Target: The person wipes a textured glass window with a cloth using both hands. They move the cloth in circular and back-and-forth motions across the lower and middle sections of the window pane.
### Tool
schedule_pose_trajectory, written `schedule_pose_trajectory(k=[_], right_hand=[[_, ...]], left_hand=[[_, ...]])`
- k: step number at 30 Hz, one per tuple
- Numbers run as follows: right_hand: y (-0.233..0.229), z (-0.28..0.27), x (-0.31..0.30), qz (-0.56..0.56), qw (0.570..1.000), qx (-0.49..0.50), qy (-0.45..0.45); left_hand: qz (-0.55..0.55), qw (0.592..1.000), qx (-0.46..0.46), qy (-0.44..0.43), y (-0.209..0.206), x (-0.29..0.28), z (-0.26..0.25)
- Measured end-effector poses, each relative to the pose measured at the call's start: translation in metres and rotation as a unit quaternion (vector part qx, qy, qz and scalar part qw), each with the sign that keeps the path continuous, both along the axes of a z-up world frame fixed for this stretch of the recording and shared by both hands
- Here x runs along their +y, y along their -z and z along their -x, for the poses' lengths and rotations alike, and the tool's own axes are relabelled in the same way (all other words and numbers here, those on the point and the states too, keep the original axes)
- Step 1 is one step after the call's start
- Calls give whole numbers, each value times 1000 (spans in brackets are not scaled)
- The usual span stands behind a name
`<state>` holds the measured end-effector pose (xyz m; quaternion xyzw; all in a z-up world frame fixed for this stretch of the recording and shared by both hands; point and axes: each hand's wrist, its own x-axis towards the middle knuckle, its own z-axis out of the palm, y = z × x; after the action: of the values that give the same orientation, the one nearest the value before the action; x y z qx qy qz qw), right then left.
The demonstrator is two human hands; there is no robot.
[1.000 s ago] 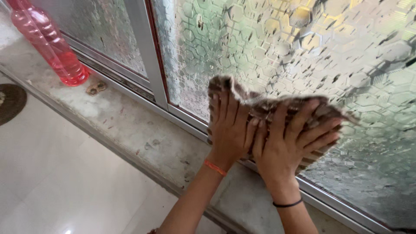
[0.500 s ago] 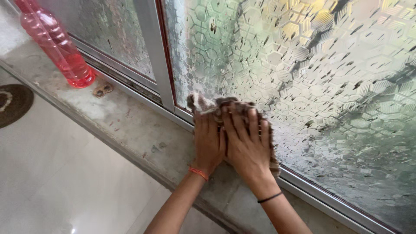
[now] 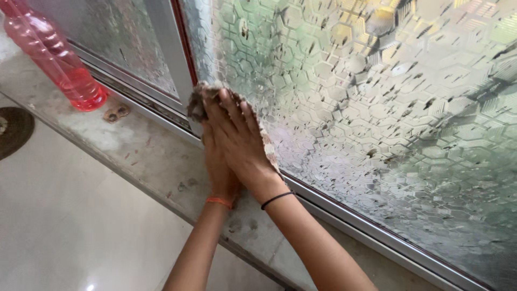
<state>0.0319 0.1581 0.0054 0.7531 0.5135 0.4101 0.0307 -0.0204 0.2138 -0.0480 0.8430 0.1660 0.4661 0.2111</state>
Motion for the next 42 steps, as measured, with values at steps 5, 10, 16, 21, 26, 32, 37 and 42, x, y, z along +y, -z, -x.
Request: schedule_pose_trajectory(k=[5, 10, 16, 21, 26, 32, 37, 42], right_hand=[[35, -3, -58, 37, 990, 124, -58], [46, 1, -161, 51, 980, 188, -30], [58, 23, -303, 31, 962, 242, 127], [76, 44, -394, -102, 935, 210, 267], [88, 49, -397, -254, 900, 244, 255], [72, -5, -382, -326, 904, 129, 245], [91, -18, -396, -378, 882, 56, 276], [107, -8, -389, -284, 921, 88, 252]], left_hand=[[59, 996, 66, 22, 16, -39, 23], [-43, 994, 105, 3, 15, -117, 31], [4, 986, 132, 99, 9, -244, 33], [29, 973, 144, 179, 4, -331, 40], [77, 967, 92, 225, 0, -346, 35], [-22, 980, -27, 197, 8, -307, -22], [-137, 966, -87, 201, 81, -287, -52], [-127, 963, -110, 210, 109, -283, -59]])
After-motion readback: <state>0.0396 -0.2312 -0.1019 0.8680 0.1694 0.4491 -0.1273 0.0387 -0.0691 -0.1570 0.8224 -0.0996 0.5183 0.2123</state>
